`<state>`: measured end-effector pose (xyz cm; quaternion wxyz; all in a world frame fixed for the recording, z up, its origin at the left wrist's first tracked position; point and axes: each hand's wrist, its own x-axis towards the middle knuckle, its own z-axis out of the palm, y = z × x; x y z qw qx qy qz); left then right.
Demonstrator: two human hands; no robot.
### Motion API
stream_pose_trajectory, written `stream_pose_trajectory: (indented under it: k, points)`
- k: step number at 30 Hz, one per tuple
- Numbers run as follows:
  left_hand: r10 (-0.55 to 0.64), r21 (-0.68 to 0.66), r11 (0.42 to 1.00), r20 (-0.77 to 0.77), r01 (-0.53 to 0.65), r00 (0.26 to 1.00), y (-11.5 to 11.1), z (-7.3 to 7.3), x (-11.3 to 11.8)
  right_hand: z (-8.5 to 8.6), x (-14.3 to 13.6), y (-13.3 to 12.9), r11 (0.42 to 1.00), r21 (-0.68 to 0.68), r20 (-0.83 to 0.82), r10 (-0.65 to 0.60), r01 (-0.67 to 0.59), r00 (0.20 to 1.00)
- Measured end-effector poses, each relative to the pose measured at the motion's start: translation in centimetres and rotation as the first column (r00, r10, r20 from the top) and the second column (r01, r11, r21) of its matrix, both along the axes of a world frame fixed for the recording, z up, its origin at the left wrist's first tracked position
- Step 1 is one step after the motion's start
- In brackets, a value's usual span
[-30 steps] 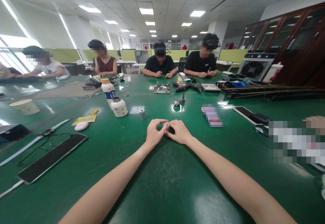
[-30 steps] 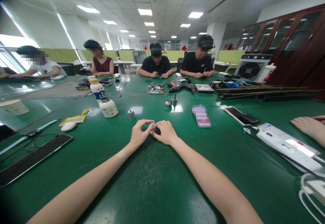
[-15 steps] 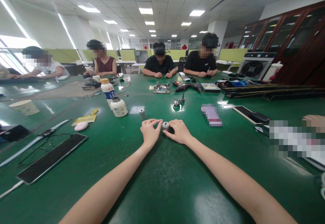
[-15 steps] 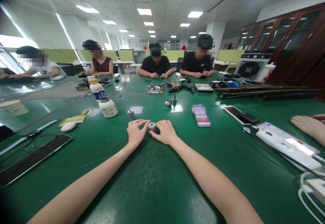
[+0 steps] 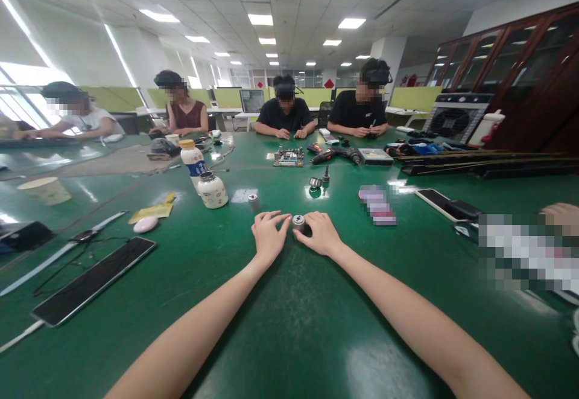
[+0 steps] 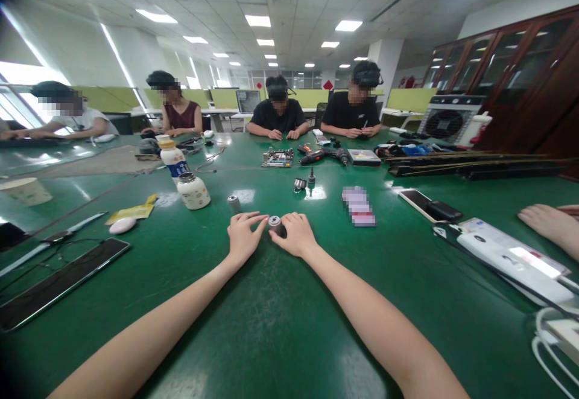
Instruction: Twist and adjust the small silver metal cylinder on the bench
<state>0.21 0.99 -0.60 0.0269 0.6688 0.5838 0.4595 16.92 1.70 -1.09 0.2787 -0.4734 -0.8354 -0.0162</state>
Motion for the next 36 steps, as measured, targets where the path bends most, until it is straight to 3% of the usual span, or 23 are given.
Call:
stream_pose_trajectory:
  k: [3, 7, 23, 36]
  points:
    - [-0.131, 0.14, 0.982, 0.046, 0.123, 0.99, -0.16, 0.66, 0.24, 0.06, 0.11, 0.06, 0.999, -0.012, -0.004, 0.048, -0.048, 0.999]
    - [-0.233, 0.145, 0.963, 0.04, 0.225, 0.972, -0.25, 0.97, 0.4, 0.11, 0.2, 0.08, 0.995, -0.01, -0.009, 0.095, -0.095, 0.995]
    - [-0.301, 0.062, 0.952, 0.007, 0.3, 0.954, -0.21, 1.03, 0.42, -0.08, 0.29, 0.21, 0.995, -0.016, -0.009, 0.102, -0.102, 0.995]
    - [-0.312, 0.117, 0.945, 0.056, 0.304, 0.948, -0.4, 1.12, 0.43, -0.13, 0.27, 0.25, 0.993, -0.024, -0.016, 0.114, -0.115, 0.993]
